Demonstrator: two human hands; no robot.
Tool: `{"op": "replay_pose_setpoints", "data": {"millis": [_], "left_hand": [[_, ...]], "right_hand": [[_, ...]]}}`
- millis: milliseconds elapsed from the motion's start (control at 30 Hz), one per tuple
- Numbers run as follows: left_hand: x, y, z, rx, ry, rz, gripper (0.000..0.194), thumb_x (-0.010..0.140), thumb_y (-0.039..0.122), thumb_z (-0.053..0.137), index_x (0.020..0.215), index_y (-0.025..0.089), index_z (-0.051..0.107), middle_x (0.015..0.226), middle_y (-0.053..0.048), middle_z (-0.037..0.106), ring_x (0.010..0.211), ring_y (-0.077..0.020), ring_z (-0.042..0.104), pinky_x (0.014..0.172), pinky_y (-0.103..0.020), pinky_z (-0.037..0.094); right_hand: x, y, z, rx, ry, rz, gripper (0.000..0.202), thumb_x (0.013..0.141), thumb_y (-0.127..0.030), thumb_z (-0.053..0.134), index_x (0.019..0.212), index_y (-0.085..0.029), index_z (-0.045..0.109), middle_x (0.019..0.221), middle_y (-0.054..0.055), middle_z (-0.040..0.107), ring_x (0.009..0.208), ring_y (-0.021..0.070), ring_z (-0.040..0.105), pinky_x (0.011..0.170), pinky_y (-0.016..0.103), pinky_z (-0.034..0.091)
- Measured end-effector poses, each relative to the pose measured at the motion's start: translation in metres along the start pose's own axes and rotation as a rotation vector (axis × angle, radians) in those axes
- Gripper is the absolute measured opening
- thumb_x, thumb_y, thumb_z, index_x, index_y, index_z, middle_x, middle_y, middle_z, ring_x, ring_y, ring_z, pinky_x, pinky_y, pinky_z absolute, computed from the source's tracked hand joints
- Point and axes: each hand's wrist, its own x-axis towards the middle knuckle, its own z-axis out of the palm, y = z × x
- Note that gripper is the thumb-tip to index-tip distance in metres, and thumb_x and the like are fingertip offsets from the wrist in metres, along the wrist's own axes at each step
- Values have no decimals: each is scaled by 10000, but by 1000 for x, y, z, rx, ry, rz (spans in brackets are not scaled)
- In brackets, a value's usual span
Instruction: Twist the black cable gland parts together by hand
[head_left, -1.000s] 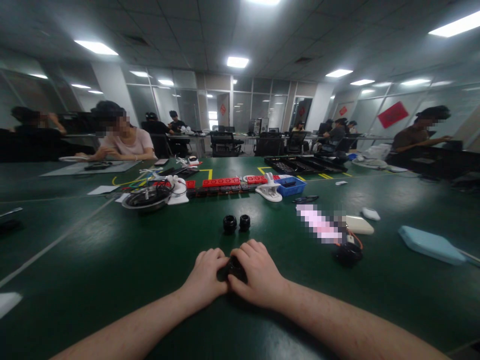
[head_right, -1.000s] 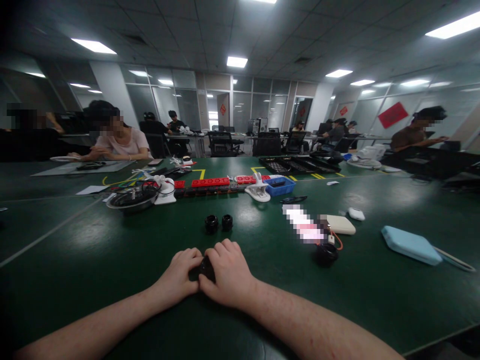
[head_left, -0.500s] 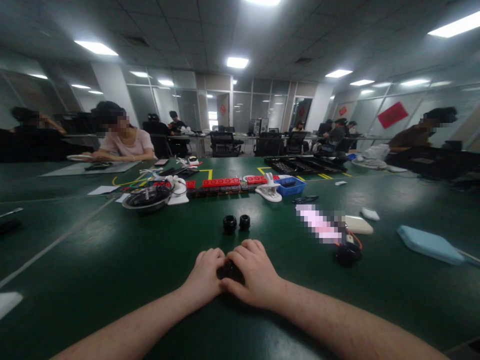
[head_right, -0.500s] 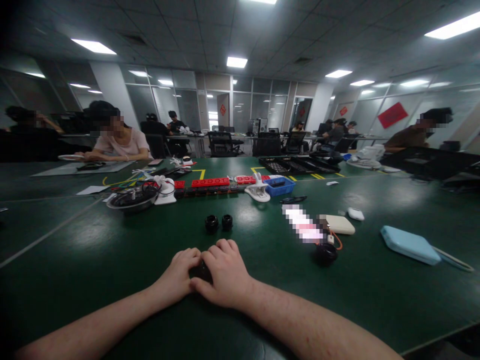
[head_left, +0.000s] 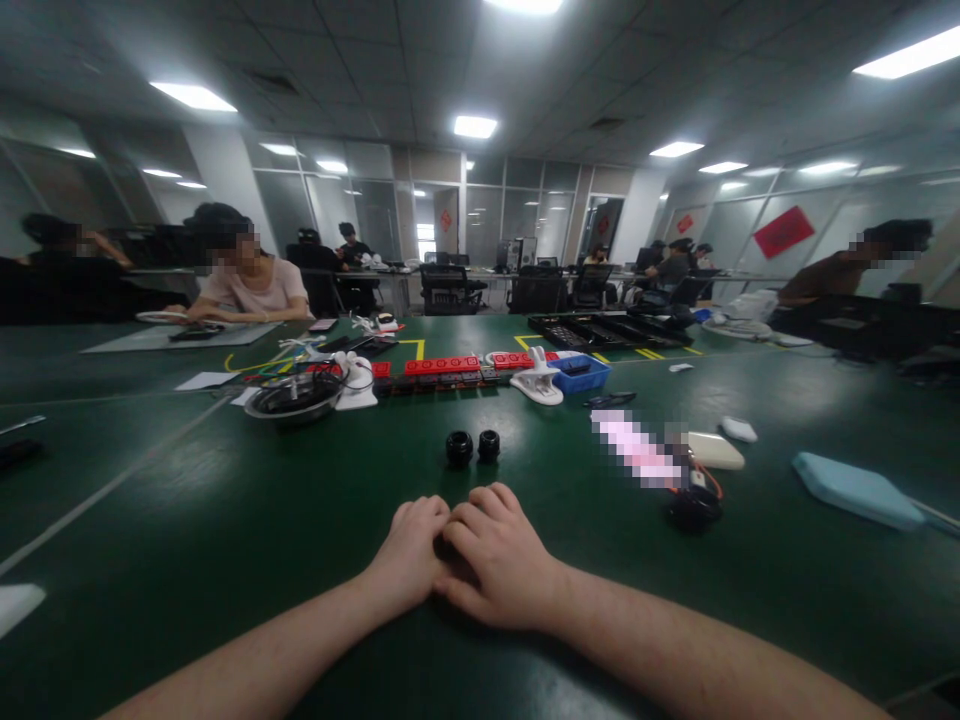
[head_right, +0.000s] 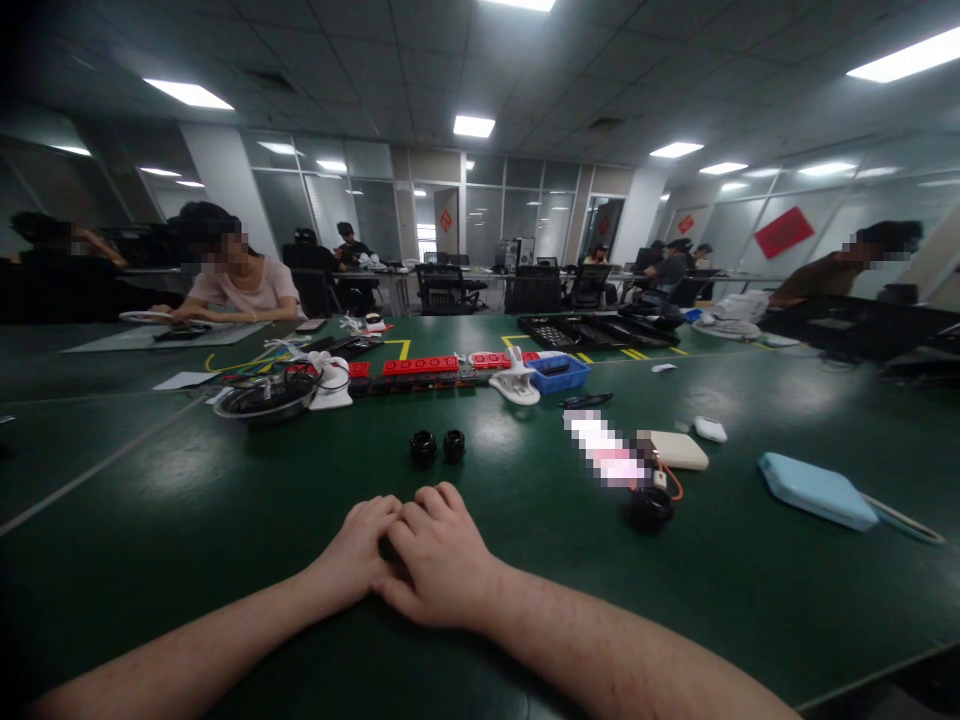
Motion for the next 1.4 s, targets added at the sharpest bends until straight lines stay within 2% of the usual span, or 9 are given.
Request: {"op": "replay_pose_setpoints", "data": {"millis": [100,267,400,500,700,1033,1200,1400], "left_hand": [[1,1,0,26,-3,1,184,653,331,552,778,197,576,840,-4,497,797,-171,445,768,-321,358],[2,1,2,37,10,7,167,631,310,561,753,197,578,830,-2,499,790,-163,446,765,-311,354],[2,1,2,32,10,27,123,641,282,549,727,201,582,824,-1,504,796,-165,446,774,-317,342],[1,1,1,13,13,39,86,668,233,511,708,206,582,815,0,504,794,-165,444,756,-310,343],[0,0,-1,-19,26,-8,154,677,177,460,748,217,591,800,1,501,776,-161,441,737,-309,351],[1,2,-4,-20,57,-53,146,659,300,520,735,205,600,790,0,506,779,-174,458,750,-316,359],[1,1,-4,-54,58,-58,169,676,336,520,732,195,596,801,0,515,791,-176,469,758,-321,360],[2,-2,-2,-18,88,-49,185,629,348,582,738,199,596,804,-2,514,807,-186,465,746,-321,354]], "right_hand": [[0,-2,-2,-39,-11,-28,346,730,-460,519,915,-169,532,965,67,547,904,214,395,863,374,249],[-1,-3,-2,-60,-38,-41,452,736,-571,453,897,-159,545,956,72,549,844,204,402,772,353,288],[-2,-5,0,-68,-48,-76,456,735,-590,438,826,-158,552,930,67,559,822,197,405,736,342,289],[-3,-8,2,-60,-35,-92,429,740,-576,441,782,-162,548,880,61,569,811,194,410,715,336,287],[-6,-10,2,-38,13,-86,313,756,-466,468,751,-165,553,734,44,572,753,182,412,679,328,278],[-11,-3,5,-45,112,-60,225,784,-323,448,666,-161,551,637,24,563,695,161,400,625,325,249],[-11,-1,5,-50,141,-40,220,787,-296,446,652,-161,555,627,24,565,686,156,392,617,326,235],[-10,3,6,-54,155,19,205,771,-280,456,629,-160,544,637,24,562,680,154,376,604,318,223]]}}
